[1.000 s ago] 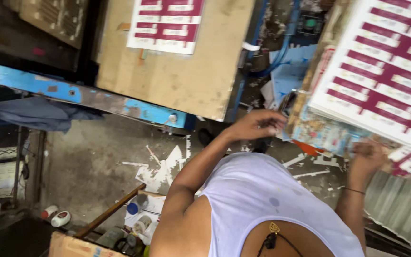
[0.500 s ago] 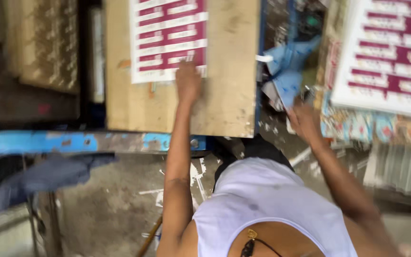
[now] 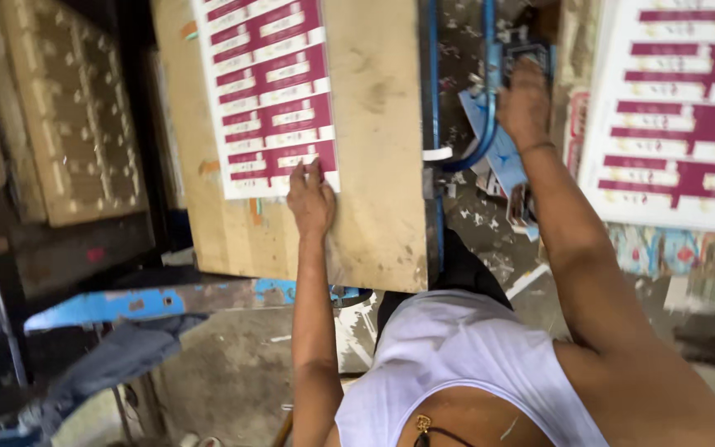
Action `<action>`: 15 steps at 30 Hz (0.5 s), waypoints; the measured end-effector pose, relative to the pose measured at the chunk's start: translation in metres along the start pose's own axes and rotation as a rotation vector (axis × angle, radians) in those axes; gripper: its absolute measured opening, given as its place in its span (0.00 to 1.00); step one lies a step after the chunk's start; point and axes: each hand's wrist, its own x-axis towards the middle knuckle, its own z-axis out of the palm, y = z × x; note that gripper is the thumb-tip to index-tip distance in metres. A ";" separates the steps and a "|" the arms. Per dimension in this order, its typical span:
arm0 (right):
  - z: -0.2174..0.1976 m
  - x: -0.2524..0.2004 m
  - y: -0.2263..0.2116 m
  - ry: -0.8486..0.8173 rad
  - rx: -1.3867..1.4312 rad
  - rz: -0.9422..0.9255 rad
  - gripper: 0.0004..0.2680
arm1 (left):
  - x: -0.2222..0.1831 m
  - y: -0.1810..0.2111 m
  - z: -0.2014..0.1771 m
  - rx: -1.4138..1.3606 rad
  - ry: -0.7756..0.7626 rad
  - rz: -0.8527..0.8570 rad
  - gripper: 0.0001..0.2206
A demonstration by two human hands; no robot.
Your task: The person places printed sheets onto a platform and activates a machine to press or process them, repeating the action by adding sheets and removing processed ones.
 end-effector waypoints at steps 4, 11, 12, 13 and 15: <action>-0.037 0.025 -0.025 -0.198 0.020 0.398 0.17 | -0.003 0.006 0.006 0.073 -0.001 -0.047 0.26; -0.059 -0.005 -0.017 -0.149 -0.058 0.017 0.06 | 0.001 -0.014 0.018 0.118 -0.006 -0.097 0.25; -0.061 -0.040 -0.028 -0.276 0.191 0.223 0.08 | 0.002 -0.028 0.018 0.103 -0.035 -0.115 0.25; -0.058 -0.063 -0.044 -0.136 0.056 -0.103 0.07 | 0.003 -0.042 0.020 0.083 -0.052 -0.126 0.24; -0.063 -0.135 -0.084 -0.093 0.265 -0.103 0.05 | -0.009 -0.084 0.012 -0.020 -0.005 -0.150 0.23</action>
